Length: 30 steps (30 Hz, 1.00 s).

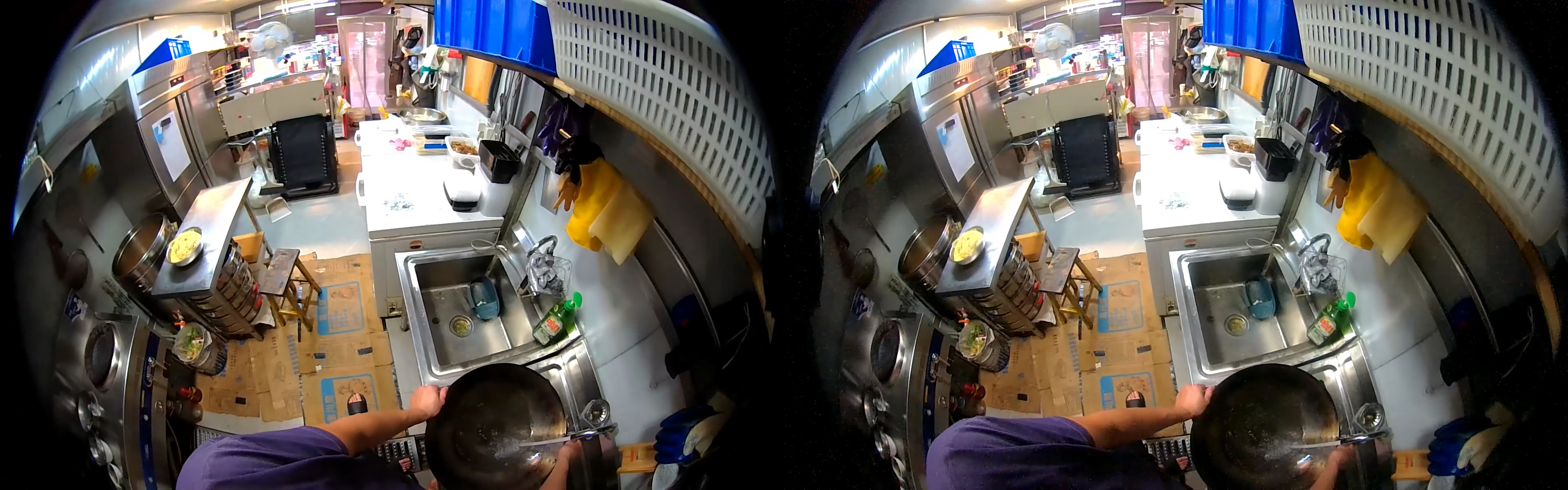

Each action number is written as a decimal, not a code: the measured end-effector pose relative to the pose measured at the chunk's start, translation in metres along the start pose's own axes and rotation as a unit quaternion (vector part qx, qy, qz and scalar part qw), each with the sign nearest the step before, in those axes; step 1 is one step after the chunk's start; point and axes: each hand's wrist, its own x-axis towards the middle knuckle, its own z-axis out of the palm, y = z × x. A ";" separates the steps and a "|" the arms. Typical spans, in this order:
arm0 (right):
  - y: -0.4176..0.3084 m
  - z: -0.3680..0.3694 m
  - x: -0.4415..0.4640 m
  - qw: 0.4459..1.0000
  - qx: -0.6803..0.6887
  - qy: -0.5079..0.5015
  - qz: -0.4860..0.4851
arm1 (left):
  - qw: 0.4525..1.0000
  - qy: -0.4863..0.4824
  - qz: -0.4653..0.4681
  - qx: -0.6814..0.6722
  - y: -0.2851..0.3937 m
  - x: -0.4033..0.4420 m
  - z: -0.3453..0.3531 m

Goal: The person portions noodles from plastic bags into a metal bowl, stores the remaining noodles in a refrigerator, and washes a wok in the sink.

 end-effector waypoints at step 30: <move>-0.038 -0.029 -0.020 0.995 -0.057 -0.010 0.076 | 1.000 -0.004 0.001 -0.015 -0.003 0.001 0.002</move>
